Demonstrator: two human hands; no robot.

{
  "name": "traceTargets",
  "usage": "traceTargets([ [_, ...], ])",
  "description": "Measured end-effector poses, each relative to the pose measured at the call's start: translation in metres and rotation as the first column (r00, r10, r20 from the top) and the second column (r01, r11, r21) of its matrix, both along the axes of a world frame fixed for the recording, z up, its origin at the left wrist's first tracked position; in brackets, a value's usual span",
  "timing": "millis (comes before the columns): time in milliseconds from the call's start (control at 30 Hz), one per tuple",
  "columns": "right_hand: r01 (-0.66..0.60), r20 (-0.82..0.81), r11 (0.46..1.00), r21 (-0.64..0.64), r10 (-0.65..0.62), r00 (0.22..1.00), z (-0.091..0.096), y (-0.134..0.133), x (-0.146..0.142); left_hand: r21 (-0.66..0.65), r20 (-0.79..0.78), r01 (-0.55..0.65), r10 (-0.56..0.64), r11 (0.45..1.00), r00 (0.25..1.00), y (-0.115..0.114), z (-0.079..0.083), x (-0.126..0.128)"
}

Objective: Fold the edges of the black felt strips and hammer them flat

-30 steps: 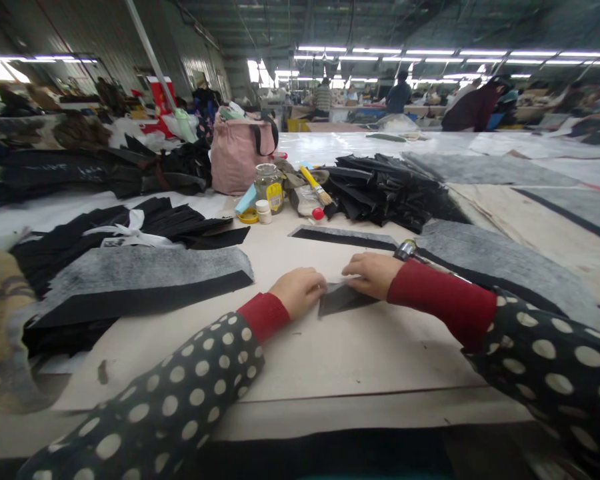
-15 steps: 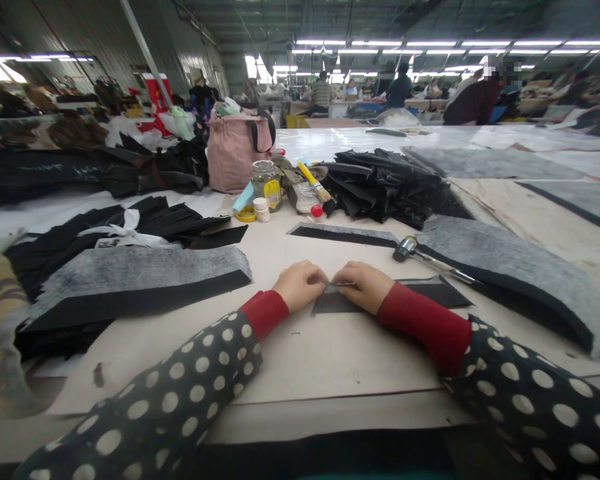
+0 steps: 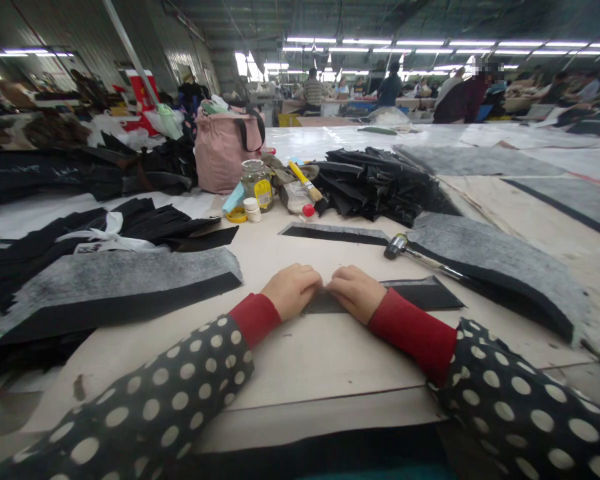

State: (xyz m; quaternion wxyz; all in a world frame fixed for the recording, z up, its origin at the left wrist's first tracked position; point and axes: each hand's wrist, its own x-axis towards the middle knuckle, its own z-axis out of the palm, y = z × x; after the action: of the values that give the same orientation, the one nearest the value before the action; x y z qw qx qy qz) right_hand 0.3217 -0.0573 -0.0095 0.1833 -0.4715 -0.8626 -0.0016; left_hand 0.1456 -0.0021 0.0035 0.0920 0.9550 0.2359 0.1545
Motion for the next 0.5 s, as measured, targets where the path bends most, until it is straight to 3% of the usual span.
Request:
traceTargets([
  [167,0.093,0.211,0.995,0.031,-0.097,0.973,0.004,-0.012,-0.009,0.154,-0.136,0.138,-0.117,0.978,0.984,-0.002,0.003,-0.007],
  [300,0.117,0.196,0.993,0.025,-0.119,0.973,0.011,-0.022,-0.012,0.177,-0.17,0.128,-0.098,0.976,0.981,-0.01,0.009,-0.014],
  [400,0.108,0.108,0.994,0.018,-0.109,0.988,0.024,-0.028,0.012,0.143,-0.156,0.106,-0.083,0.984,0.984,-0.014,0.011,-0.018],
  [500,0.301,0.089,0.951,0.076,-0.307,0.948,0.036,-0.035,0.067,0.113,-0.136,0.104,-0.089,0.988,0.987,-0.014,0.01,-0.02],
])
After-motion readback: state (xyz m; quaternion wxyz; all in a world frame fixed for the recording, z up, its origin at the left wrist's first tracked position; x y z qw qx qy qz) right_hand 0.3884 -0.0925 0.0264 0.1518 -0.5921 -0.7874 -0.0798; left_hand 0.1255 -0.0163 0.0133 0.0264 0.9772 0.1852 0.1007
